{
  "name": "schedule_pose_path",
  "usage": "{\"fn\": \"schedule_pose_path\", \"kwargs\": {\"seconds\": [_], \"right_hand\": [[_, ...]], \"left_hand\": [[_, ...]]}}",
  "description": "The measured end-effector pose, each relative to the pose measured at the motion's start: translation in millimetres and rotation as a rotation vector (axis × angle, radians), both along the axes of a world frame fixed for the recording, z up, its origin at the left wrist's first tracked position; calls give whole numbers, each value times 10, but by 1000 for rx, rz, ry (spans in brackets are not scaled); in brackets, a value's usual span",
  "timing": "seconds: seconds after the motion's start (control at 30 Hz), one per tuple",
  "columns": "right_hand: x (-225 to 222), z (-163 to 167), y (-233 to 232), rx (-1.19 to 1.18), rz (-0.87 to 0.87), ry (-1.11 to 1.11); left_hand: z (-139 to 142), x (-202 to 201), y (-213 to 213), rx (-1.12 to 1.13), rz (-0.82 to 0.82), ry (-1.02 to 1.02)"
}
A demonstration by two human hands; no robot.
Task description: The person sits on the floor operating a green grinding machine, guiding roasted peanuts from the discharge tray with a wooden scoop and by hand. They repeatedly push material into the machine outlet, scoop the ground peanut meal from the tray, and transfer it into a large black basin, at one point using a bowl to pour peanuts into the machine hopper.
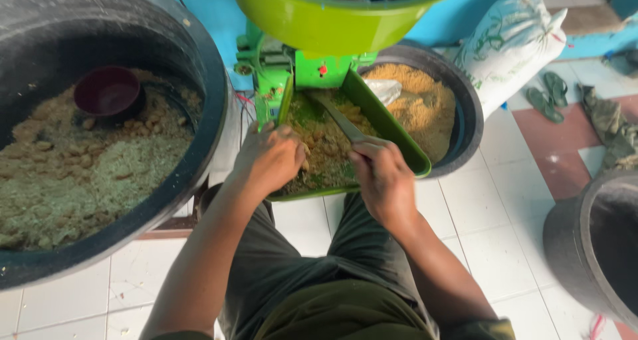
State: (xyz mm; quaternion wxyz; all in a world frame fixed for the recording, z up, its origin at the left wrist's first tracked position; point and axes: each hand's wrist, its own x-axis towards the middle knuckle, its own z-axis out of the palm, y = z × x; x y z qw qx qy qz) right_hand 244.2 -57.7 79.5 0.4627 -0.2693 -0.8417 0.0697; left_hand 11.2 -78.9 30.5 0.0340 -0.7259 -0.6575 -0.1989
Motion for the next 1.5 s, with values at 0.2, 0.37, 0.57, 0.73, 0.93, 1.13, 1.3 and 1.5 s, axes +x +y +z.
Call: {"fn": "schedule_pose_path", "kwargs": {"seconds": [0.2, 0.37, 0.57, 0.73, 0.93, 1.13, 1.3, 1.5], "right_hand": [[477, 207, -206, -155, -55, 239], [431, 275, -123, -39, -123, 61], [230, 112, -8, -96, -63, 66], [352, 74, -56, -65, -104, 65], [614, 144, -23, -69, -81, 196], [1138, 272, -118, -82, -87, 481], [1297, 430, -158, -102, -92, 447], [1497, 553, -218, -148, -57, 428]], "left_hand": [[-15, -7, 3, -34, 3, -4], [-43, -6, -4, -46, 9, 1], [10, 16, 4, -27, 17, -6], [79, 5, -6, -139, -28, -14], [100, -4, 4, -124, -39, -79], [51, -8, -29, -114, -30, -75], [109, -3, -53, -13, -42, -18], [211, 26, 46, -106, -423, 53]]}}
